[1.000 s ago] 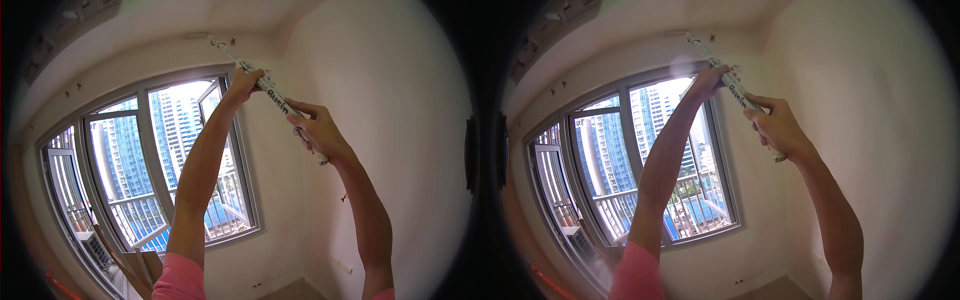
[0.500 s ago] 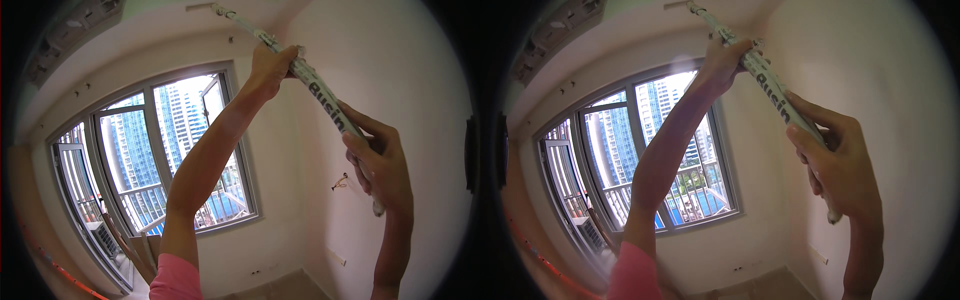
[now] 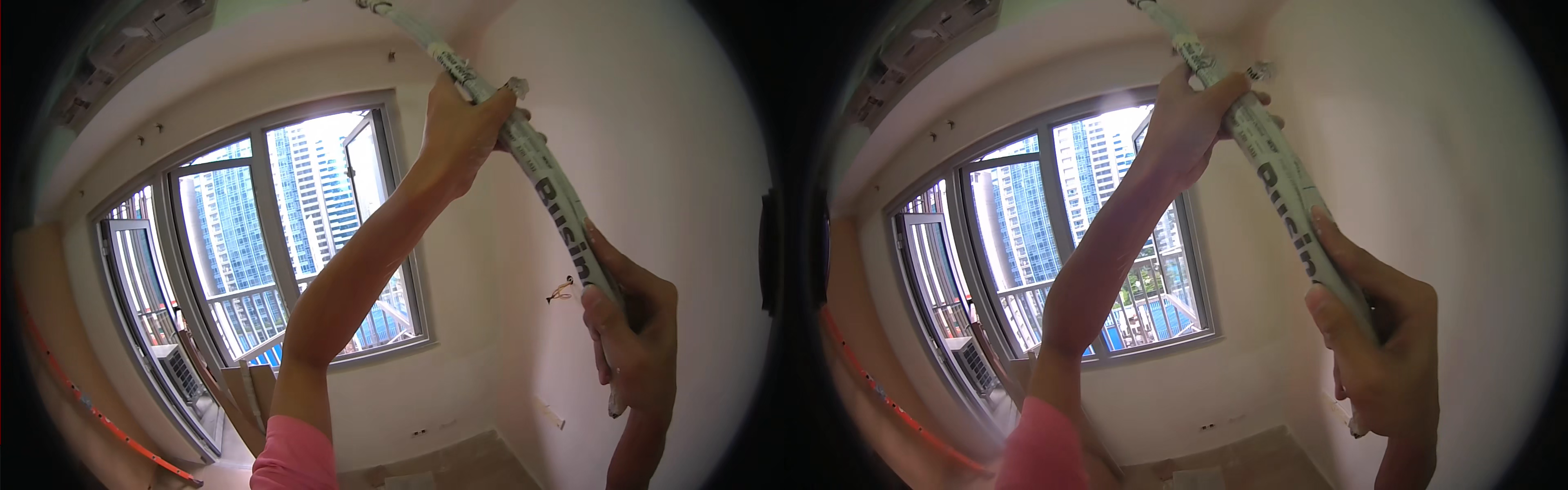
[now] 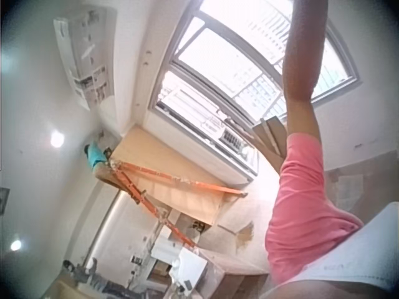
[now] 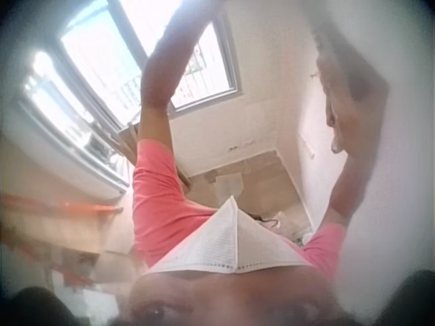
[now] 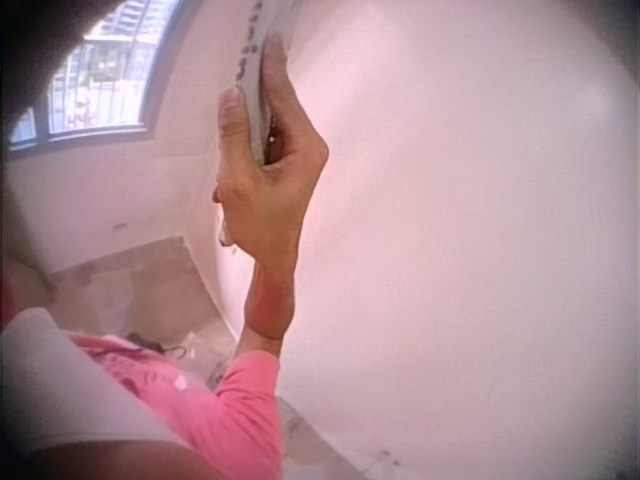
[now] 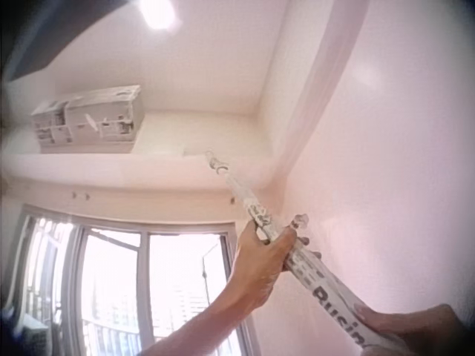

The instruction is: The person uses a paint roller on an extension pole to apply white paint to the ceiling and upper walls of a room. They repeatedly dip the roller into a paint bucket to reload it with paint and continue rolling the surface near a window.

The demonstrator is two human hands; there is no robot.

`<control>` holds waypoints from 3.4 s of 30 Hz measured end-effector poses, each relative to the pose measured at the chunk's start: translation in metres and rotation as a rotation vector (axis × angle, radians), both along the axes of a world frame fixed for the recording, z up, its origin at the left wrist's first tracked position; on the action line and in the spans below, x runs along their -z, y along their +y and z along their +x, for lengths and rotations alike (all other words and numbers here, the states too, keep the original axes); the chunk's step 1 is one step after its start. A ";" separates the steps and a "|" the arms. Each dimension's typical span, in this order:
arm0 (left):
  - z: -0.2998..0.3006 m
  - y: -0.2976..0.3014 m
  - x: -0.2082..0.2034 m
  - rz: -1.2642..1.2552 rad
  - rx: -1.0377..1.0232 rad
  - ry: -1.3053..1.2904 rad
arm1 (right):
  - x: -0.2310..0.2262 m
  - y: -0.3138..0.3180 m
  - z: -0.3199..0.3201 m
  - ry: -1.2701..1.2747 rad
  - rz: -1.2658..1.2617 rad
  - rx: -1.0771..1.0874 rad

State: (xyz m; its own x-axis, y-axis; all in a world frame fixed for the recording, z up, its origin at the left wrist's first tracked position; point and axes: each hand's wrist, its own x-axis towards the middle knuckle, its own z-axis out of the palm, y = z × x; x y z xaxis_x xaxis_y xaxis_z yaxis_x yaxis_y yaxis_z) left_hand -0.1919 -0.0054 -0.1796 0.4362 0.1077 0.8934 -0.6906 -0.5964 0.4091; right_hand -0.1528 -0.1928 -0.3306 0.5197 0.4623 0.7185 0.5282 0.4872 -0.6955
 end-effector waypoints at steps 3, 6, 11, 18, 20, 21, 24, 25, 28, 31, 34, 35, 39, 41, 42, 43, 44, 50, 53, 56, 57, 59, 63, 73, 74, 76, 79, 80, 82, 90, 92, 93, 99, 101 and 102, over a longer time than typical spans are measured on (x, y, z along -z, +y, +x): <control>-0.007 0.042 0.002 -0.046 0.005 0.027 | -0.009 0.026 -0.004 -0.006 -0.045 -0.102; -0.014 0.106 -0.011 -0.068 -0.017 0.056 | -0.024 0.078 -0.004 -0.067 -0.082 -0.183; -0.011 0.190 -0.046 -0.083 -0.035 0.114 | -0.058 0.149 -0.007 -0.118 -0.109 -0.136; -0.006 0.273 -0.084 -0.087 -0.045 0.161 | -0.088 0.229 0.002 -0.149 -0.052 -0.188; -0.006 0.289 -0.093 -0.067 -0.045 0.181 | -0.095 0.246 0.005 -0.159 -0.033 -0.198; -0.006 0.293 -0.097 -0.057 -0.041 0.191 | -0.097 0.252 0.007 -0.157 -0.026 -0.192; -0.004 0.294 -0.104 -0.053 -0.036 0.177 | -0.103 0.257 0.009 -0.158 -0.016 -0.176; -0.004 0.291 -0.105 -0.049 -0.034 0.160 | -0.105 0.254 0.007 -0.161 -0.018 -0.171; -0.002 0.279 -0.101 -0.035 -0.016 0.135 | -0.100 0.236 0.004 -0.165 -0.021 -0.154; -0.003 0.247 -0.093 0.009 0.006 0.108 | -0.088 0.198 -0.003 -0.162 -0.016 -0.126; -0.011 0.191 -0.079 0.020 -0.031 0.050 | -0.076 0.148 -0.014 -0.129 -0.032 -0.087; -0.015 0.168 -0.075 0.024 -0.040 0.035 | -0.073 0.128 -0.018 -0.115 -0.038 -0.063; -0.023 0.091 -0.063 0.089 -0.082 0.039 | -0.056 0.058 -0.022 -0.101 -0.008 -0.083; -0.027 0.054 -0.058 0.116 -0.073 0.031 | -0.049 0.026 -0.023 -0.102 0.008 -0.105; -0.028 0.039 -0.055 0.127 -0.067 0.026 | -0.046 0.011 -0.024 -0.095 0.004 -0.110; -0.028 0.027 -0.053 0.132 -0.073 0.032 | -0.044 -0.004 -0.026 -0.088 0.001 -0.116; -0.028 0.016 -0.054 0.140 -0.076 0.036 | -0.042 -0.016 -0.027 -0.083 0.000 -0.118; -0.047 -0.065 -0.051 0.279 -0.014 -0.047 | -0.018 -0.049 -0.040 -0.064 0.168 -0.155; -0.040 -0.083 -0.032 0.245 0.034 -0.067 | -0.003 -0.080 -0.050 -0.055 0.018 0.007; -0.047 -0.081 0.009 0.119 0.012 0.003 | 0.029 -0.070 -0.042 -0.082 0.051 -0.033; -0.051 -0.069 0.024 0.060 -0.002 0.015 | 0.035 -0.065 -0.041 -0.078 0.030 -0.075; -0.054 -0.042 0.041 -0.038 -0.018 0.050 | 0.041 -0.049 -0.039 -0.086 -0.011 -0.124; -0.054 0.046 0.037 -0.112 -0.070 0.056 | 0.015 0.011 -0.036 -0.073 -0.173 -0.214; -0.043 0.252 -0.047 -0.119 -0.125 0.125 | -0.057 0.206 -0.022 -0.152 -0.082 -0.177; -0.047 0.269 -0.055 -0.100 -0.132 0.150 | -0.060 0.220 -0.021 -0.159 -0.064 -0.196; -0.043 0.288 -0.065 -0.101 -0.096 0.174 | -0.066 0.242 -0.019 -0.188 -0.039 -0.191; -0.042 0.301 -0.075 -0.072 -0.108 0.197 | -0.074 0.257 -0.022 -0.198 -0.026 -0.154; -0.045 0.300 -0.078 -0.058 -0.124 0.182 | -0.076 0.261 -0.023 -0.203 -0.024 -0.149; -0.053 0.293 -0.086 -0.028 -0.161 0.154 | -0.083 0.264 -0.025 -0.230 0.024 -0.172; -0.064 0.244 -0.095 -0.003 -0.101 0.112 | -0.090 0.208 -0.044 -0.197 -0.004 -0.168; -0.069 0.222 -0.092 0.037 -0.067 0.109 | -0.083 0.179 -0.051 -0.187 -0.019 -0.170; -0.072 0.207 -0.089 0.041 -0.088 0.114 | -0.080 0.164 -0.054 -0.185 -0.015 -0.164; -0.083 0.114 -0.073 0.079 -0.162 0.113 | -0.057 0.086 -0.061 -0.234 0.074 -0.109; -0.088 0.092 -0.069 0.091 -0.155 0.112 | -0.053 0.056 -0.068 -0.208 0.049 -0.153; -0.090 0.081 -0.068 0.096 -0.169 0.110 | -0.052 0.042 -0.072 -0.192 0.030 -0.168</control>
